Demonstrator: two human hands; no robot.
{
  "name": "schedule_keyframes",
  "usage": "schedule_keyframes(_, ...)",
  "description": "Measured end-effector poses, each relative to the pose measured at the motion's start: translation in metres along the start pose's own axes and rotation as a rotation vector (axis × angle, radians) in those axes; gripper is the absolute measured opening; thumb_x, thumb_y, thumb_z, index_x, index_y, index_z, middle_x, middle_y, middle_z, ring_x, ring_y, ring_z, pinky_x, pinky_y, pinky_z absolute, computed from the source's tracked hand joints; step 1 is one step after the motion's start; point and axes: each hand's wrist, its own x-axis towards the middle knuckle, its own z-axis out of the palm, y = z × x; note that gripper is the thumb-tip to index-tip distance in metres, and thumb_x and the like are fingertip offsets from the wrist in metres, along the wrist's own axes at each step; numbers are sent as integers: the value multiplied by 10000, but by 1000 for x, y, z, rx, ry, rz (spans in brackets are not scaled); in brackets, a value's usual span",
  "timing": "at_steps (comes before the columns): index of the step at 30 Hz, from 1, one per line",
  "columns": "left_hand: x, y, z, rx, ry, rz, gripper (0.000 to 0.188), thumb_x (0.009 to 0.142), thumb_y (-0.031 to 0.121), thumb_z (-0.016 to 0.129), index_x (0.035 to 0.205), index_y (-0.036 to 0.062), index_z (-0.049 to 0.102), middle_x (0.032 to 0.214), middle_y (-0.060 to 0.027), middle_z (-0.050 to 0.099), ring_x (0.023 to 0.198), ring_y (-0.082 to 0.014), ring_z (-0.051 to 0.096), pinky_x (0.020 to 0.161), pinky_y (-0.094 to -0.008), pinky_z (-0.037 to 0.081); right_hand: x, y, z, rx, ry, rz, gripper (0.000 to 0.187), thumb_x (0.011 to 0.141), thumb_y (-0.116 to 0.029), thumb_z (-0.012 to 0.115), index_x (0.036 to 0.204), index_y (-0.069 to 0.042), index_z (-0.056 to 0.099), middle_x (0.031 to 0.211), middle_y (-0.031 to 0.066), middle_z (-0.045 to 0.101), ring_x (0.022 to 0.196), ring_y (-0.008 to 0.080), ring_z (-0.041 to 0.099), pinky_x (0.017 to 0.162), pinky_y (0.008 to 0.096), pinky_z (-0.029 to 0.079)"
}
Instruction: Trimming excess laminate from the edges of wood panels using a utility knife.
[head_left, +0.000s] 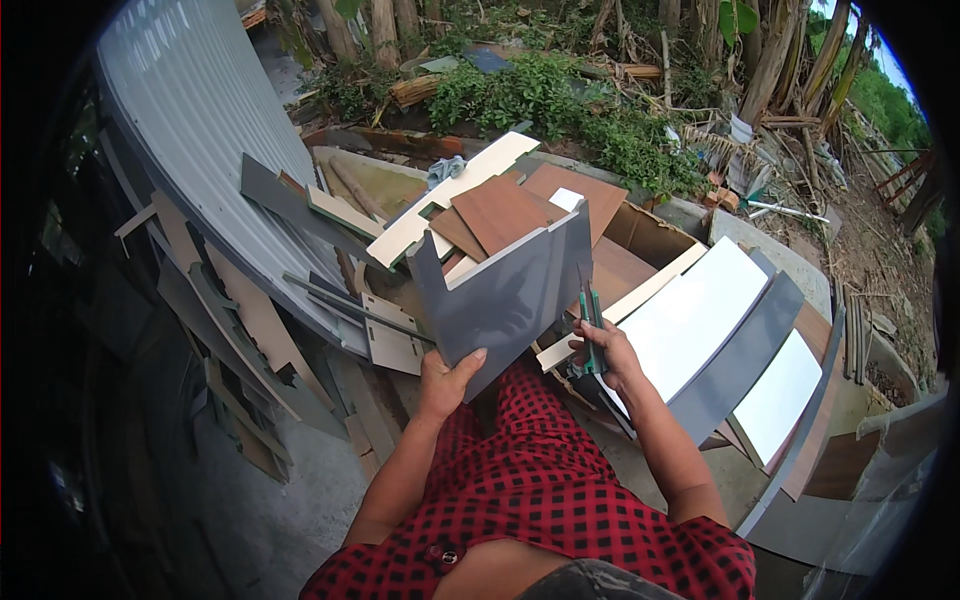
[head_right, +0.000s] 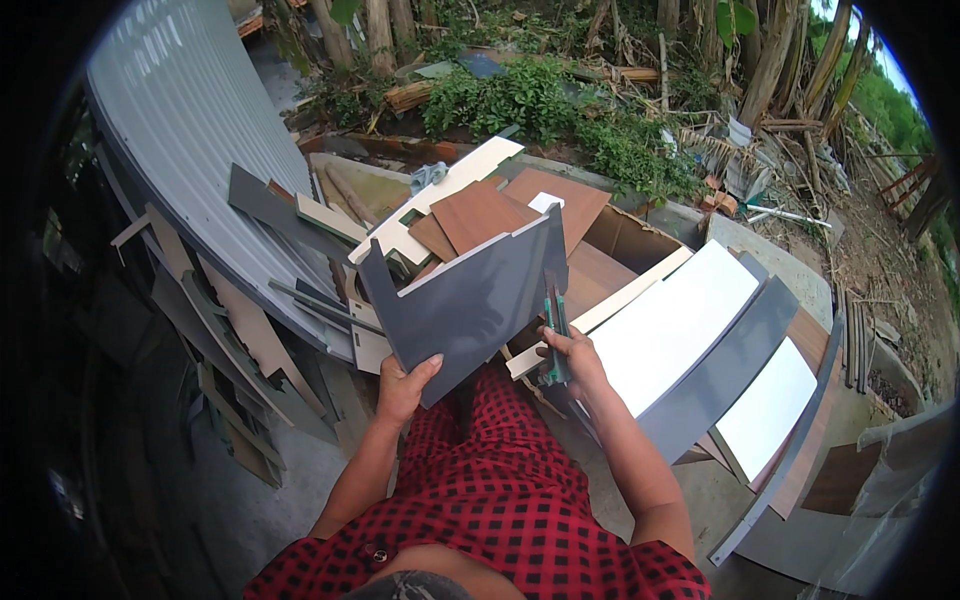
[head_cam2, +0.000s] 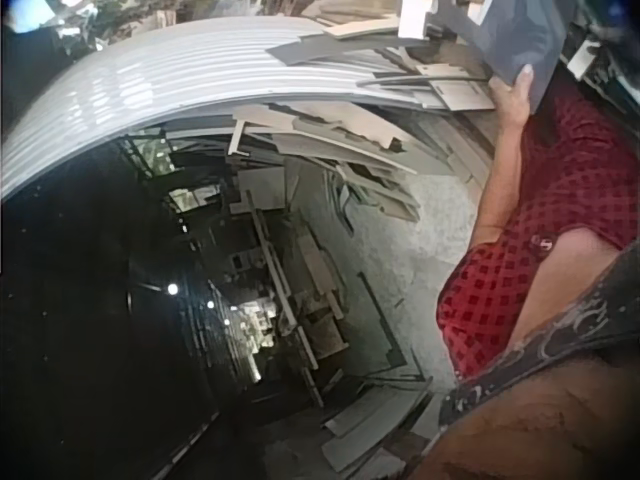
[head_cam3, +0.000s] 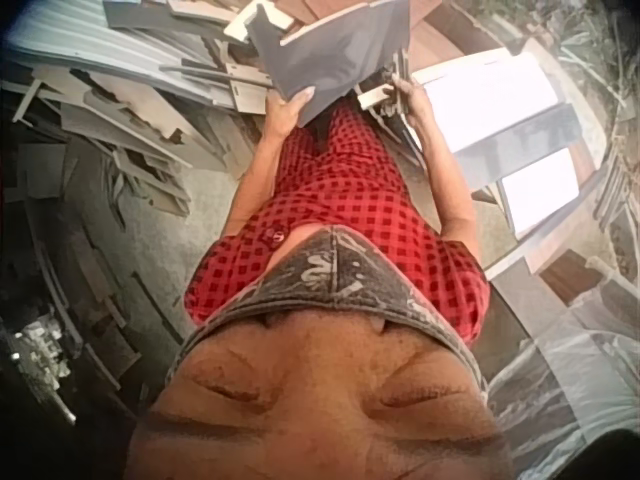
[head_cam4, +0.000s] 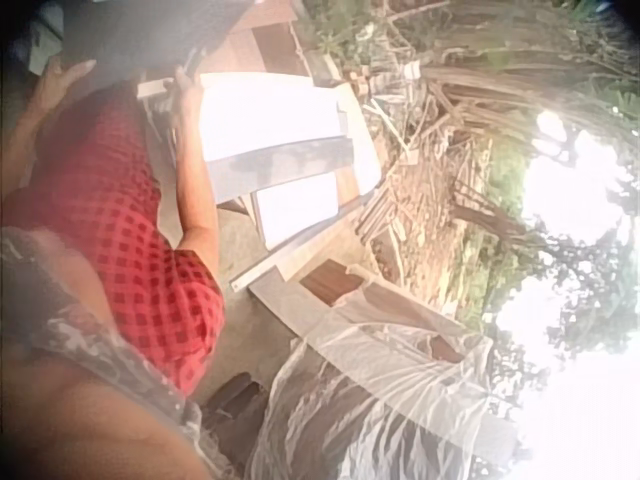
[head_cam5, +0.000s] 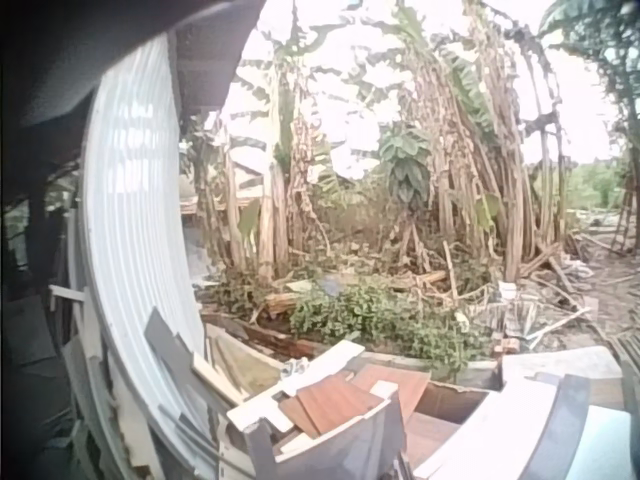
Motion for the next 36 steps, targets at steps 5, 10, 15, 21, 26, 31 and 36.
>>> schedule_keyframes(5,0,11,23,-129,82,42,164,810,93,628,893,-48,628,797,-21,622,709,-81,549,664,-240,453,11,35,5,314,-122,130,274,856,-227,587,1077,-69,550,939,43,534,836,217,564,653,387,525)
schedule_keyframes(10,-1,14,25,-486,168,-114,223,808,49,581,995,-72,571,940,-92,598,805,-144,583,731,-273,476,9,35,11,540,-212,128,260,870,-244,561,1060,-71,601,954,76,552,863,264,589,727,443,539)
schedule_keyframes(15,-5,34,18,-662,144,-242,282,802,74,575,1035,-80,537,965,-114,590,854,-186,599,771,-301,492,-6,16,17,652,-235,36,289,877,-238,545,1101,-62,586,1088,117,567,925,257,602,753,447,542)
schedule_keyframes(21,-9,52,14,-736,84,-234,278,830,97,556,1048,-74,538,1002,-113,587,891,-184,594,806,-308,486,-9,4,8,368,-233,-195,299,836,-267,582,1020,-31,582,962,99,587,826,250,624,637,401,557)
schedule_keyframes(26,-15,52,-5,-702,-157,-308,563,819,374,621,1185,-19,452,1029,-95,592,1019,-214,577,813,-318,516,-22,-18,15,256,-213,-237,303,840,-283,569,949,-1,545,850,135,590,630,275,637,561,360,562)
schedule_keyframes(31,-19,47,-48,-145,-395,92,721,684,456,739,1181,13,462,1052,-104,555,1047,-249,552,884,-338,436,-22,-32,9,316,-196,-139,312,843,-275,584,932,18,528,775,152,589,622,314,653,487,335,556)
schedule_keyframes(36,-16,51,-33,956,146,486,818,584,384,782,1258,99,417,1247,-132,427,1253,-351,336,1048,-475,221,-18,-28,6,302,-166,-53,298,843,-256,588,954,-6,470,817,116,577,618,315,648,460,350,551)
